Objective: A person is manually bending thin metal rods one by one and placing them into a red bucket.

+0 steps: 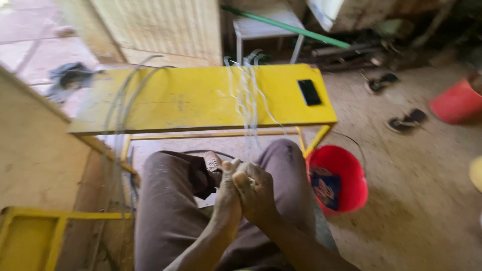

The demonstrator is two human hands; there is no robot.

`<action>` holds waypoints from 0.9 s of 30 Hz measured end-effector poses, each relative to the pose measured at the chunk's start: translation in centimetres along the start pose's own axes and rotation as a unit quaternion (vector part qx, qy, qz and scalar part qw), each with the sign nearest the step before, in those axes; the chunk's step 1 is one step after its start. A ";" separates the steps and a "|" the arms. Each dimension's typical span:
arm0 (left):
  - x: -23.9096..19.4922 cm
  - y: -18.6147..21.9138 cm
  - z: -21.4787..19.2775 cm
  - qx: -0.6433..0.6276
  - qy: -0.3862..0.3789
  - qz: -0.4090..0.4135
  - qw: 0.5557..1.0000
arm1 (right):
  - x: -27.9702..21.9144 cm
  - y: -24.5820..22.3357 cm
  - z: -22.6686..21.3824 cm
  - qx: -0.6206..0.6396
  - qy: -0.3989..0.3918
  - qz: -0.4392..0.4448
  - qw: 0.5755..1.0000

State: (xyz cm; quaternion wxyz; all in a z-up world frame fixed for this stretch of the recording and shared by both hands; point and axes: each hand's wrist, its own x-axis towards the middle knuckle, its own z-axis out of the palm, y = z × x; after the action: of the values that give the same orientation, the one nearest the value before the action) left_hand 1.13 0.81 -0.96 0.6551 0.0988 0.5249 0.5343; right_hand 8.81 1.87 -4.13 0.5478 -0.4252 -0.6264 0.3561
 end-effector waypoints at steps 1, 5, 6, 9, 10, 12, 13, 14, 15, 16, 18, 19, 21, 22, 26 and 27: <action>-0.3 -0.4 -0.2 0.008 -0.010 -0.014 1.000 | -0.2 0.0 -0.7 -0.010 0.013 0.009 1.000; 1.1 -0.7 -1.0 0.266 -0.123 0.159 0.943 | 0.9 4.0 -3.0 -0.045 0.104 0.059 0.992; 2.0 -0.6 -1.2 0.367 -0.163 0.253 0.880 | 1.4 6.0 -3.8 -0.044 0.181 0.127 0.974; 2.6 2.0 -0.7 0.305 -0.204 0.103 0.924 | 5.2 5.3 -10.6 -0.034 0.254 0.146 0.955; 4.4 1.2 -1.8 0.303 -0.206 0.106 0.924 | 5.3 6.3 -12.8 -0.035 0.254 0.142 0.956; 8.4 0.1 -4.0 0.156 -0.241 0.171 0.943 | 6.5 8.2 -16.7 -0.123 0.411 0.275 0.860; 9.3 0.1 -3.8 0.151 -0.240 0.182 0.941 | 6.4 10.8 -19.6 -0.120 0.407 0.266 0.866; 9.6 0.0 -4.3 0.140 -0.202 0.168 0.954 | 5.9 13.6 -21.9 -0.226 0.371 0.277 0.857; 9.9 -0.1 -4.9 0.128 -0.165 0.154 0.966 | 5.4 16.4 -24.2 -0.330 0.332 0.283 0.837; 9.9 -0.3 -5.4 0.123 -0.155 0.157 0.967 | 5.6 15.2 -23.6 -0.330 0.322 0.279 0.842; 10.3 -0.5 -5.7 0.111 -0.153 0.147 0.971 | 6.6 12.9 -22.7 -0.349 0.219 0.371 0.832; 11.0 -1.0 -6.1 0.106 -0.148 0.155 0.971 | 7.5 14.0 -22.3 -0.348 0.213 0.363 0.838; 11.9 -2.3 -6.8 0.107 -0.172 0.164 0.966 | 8.5 15.8 -21.7 -0.405 0.212 0.331 0.825; 11.6 -2.3 -6.8 0.104 -0.168 0.168 0.966 | 9.7 14.5 -19.5 -0.405 0.208 0.327 0.828; 10.9 -2.1 -6.3 0.171 -0.175 0.201 0.948 | 13.8 11.6 -12.0 -0.319 0.090 0.291 0.897; 10.7 -1.9 -6.1 0.209 -0.166 0.216 0.939 | 14.8 11.4 -10.2 -0.283 0.047 0.273 0.918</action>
State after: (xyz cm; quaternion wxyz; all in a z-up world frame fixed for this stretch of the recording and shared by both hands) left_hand -3.91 5.99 -11.14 0.5668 0.4317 0.4743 0.5171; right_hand 19.93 19.69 -7.40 0.3150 -0.7330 -0.5345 0.2790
